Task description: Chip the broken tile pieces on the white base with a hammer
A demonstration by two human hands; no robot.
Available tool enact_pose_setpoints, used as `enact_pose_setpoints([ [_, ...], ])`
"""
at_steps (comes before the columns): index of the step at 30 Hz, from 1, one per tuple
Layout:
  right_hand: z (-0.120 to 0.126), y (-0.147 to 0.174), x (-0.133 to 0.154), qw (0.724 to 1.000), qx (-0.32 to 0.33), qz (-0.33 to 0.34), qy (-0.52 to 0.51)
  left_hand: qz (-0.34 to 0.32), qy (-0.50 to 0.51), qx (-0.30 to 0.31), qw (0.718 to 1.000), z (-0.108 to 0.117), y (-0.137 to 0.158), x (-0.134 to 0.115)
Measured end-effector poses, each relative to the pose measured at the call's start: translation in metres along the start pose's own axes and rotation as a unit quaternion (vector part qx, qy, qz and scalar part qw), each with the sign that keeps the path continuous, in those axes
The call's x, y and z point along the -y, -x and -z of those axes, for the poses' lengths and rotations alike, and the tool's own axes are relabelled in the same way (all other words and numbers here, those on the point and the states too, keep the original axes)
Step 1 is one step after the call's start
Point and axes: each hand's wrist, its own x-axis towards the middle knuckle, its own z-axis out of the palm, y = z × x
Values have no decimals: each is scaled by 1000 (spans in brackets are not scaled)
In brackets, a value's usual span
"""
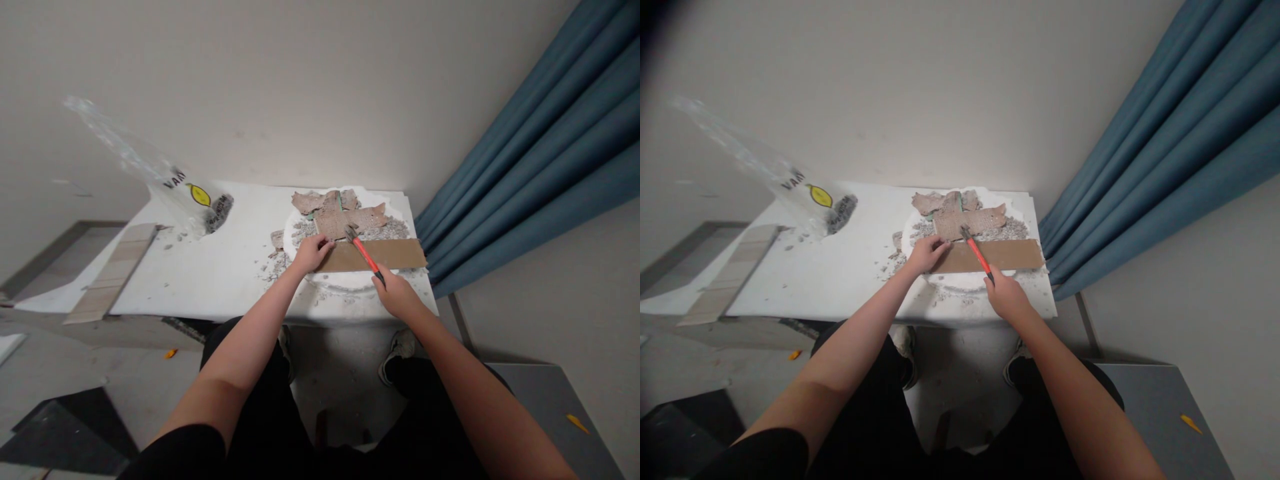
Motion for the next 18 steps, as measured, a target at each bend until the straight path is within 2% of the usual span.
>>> enact_pose_setpoints([
  [10,1,2,2,1000,2,-3,-3,-8,-23,2,1000,-2,-1,4],
  [18,11,6,9,998,-28,22,-58,-61,-43,-18,997,-15,7,9],
])
